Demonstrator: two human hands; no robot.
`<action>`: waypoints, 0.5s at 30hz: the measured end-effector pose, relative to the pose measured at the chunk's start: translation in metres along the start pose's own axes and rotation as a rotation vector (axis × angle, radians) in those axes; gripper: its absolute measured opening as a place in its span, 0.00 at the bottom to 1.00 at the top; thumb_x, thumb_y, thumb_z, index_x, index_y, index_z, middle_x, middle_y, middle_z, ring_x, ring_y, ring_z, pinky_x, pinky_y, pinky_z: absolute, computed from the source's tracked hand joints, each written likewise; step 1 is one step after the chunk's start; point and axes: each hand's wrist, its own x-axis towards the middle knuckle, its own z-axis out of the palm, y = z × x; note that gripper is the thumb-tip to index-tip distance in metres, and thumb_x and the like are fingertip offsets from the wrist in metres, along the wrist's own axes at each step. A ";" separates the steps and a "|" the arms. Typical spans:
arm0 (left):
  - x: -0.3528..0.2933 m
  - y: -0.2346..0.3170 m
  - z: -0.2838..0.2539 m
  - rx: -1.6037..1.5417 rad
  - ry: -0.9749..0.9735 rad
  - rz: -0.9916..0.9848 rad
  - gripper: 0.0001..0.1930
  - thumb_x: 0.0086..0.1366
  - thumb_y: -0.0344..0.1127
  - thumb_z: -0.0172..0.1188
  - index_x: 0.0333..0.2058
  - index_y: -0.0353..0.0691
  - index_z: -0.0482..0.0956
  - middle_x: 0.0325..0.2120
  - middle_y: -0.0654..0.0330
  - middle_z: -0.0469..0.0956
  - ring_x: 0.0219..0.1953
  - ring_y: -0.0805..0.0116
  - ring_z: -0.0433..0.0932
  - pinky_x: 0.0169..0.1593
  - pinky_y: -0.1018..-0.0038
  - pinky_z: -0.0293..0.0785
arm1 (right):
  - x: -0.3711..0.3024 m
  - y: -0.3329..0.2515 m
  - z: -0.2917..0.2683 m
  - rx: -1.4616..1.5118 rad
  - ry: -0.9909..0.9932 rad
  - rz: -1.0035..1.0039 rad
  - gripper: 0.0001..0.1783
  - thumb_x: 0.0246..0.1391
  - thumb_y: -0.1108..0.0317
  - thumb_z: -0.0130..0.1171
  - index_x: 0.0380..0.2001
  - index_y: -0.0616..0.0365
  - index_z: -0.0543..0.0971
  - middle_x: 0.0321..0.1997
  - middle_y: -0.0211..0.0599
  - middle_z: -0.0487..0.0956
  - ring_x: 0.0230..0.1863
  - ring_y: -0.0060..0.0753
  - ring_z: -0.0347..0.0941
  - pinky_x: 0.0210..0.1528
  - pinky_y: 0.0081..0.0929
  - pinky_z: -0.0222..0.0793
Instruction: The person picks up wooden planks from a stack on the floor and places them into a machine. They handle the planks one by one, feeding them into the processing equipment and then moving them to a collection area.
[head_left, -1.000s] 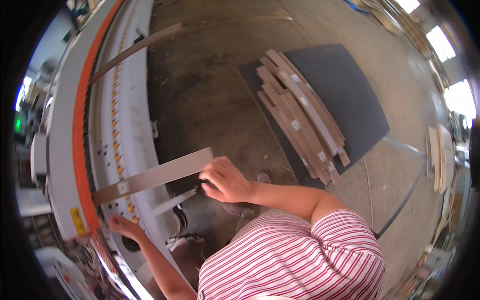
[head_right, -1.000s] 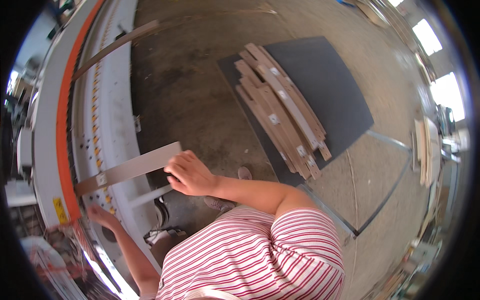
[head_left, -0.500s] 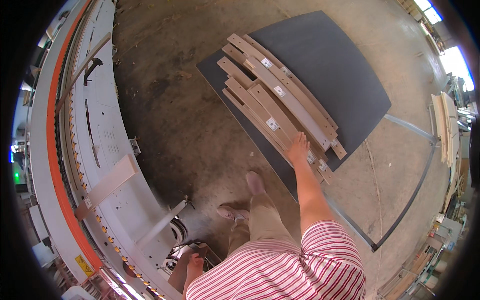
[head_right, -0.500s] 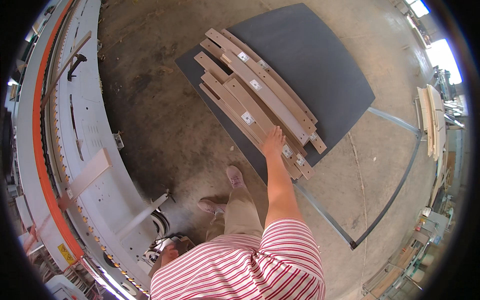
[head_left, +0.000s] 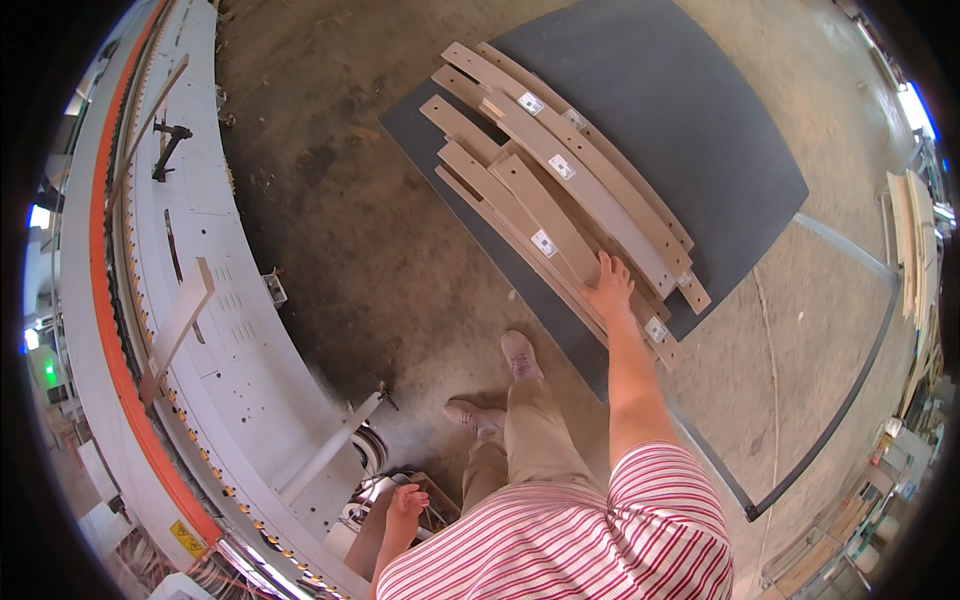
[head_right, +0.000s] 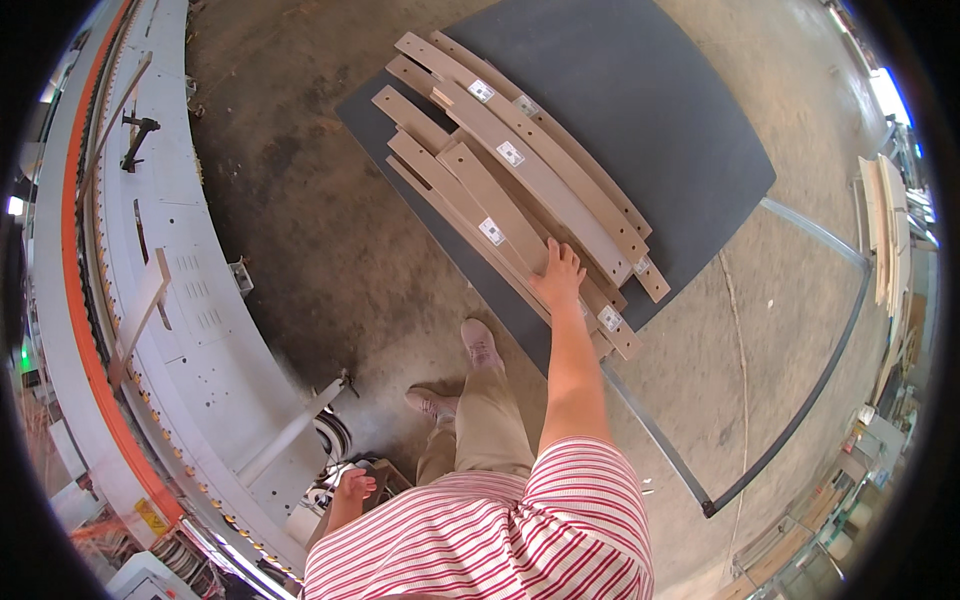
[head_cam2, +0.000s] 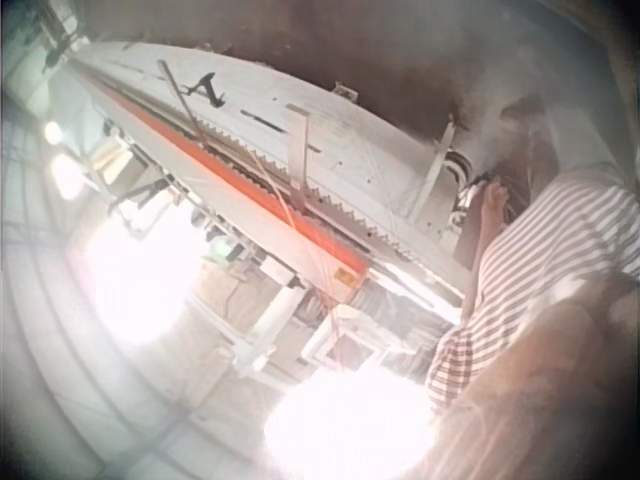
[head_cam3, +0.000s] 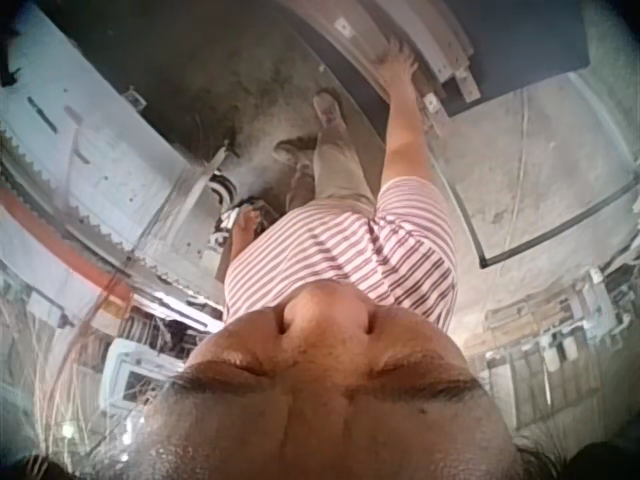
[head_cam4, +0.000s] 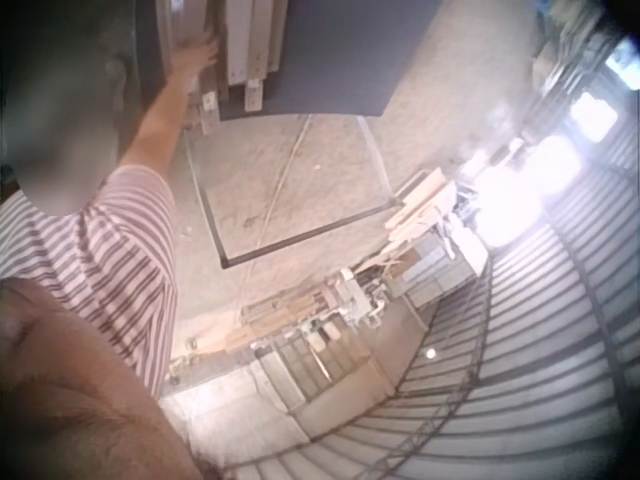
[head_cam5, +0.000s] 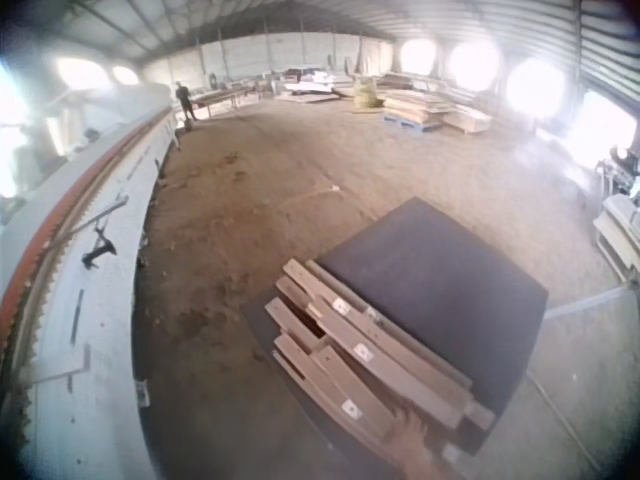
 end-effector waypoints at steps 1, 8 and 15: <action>0.000 0.003 0.002 -0.015 0.007 -0.008 0.12 0.71 0.33 0.50 0.50 0.36 0.69 0.38 0.56 0.81 0.38 0.70 0.81 0.40 0.76 0.76 | 0.007 0.007 -0.002 0.021 -0.015 -0.016 0.50 0.41 0.60 0.70 0.67 0.47 0.57 0.65 0.44 0.63 0.67 0.50 0.58 0.66 0.64 0.53; -0.015 -0.017 -0.010 0.051 0.100 -0.038 0.11 0.72 0.35 0.50 0.48 0.36 0.70 0.36 0.57 0.80 0.35 0.71 0.81 0.38 0.77 0.75 | 0.039 0.037 -0.007 -0.070 -0.098 -0.082 0.47 0.40 0.61 0.70 0.63 0.55 0.59 0.62 0.46 0.66 0.63 0.52 0.63 0.58 0.48 0.69; -0.011 -0.030 -0.007 0.018 0.060 -0.094 0.11 0.72 0.36 0.50 0.46 0.35 0.71 0.35 0.56 0.80 0.34 0.71 0.81 0.37 0.76 0.76 | 0.041 0.026 -0.016 -0.120 -0.151 -0.050 0.40 0.38 0.63 0.70 0.56 0.58 0.65 0.58 0.42 0.67 0.62 0.46 0.65 0.55 0.44 0.72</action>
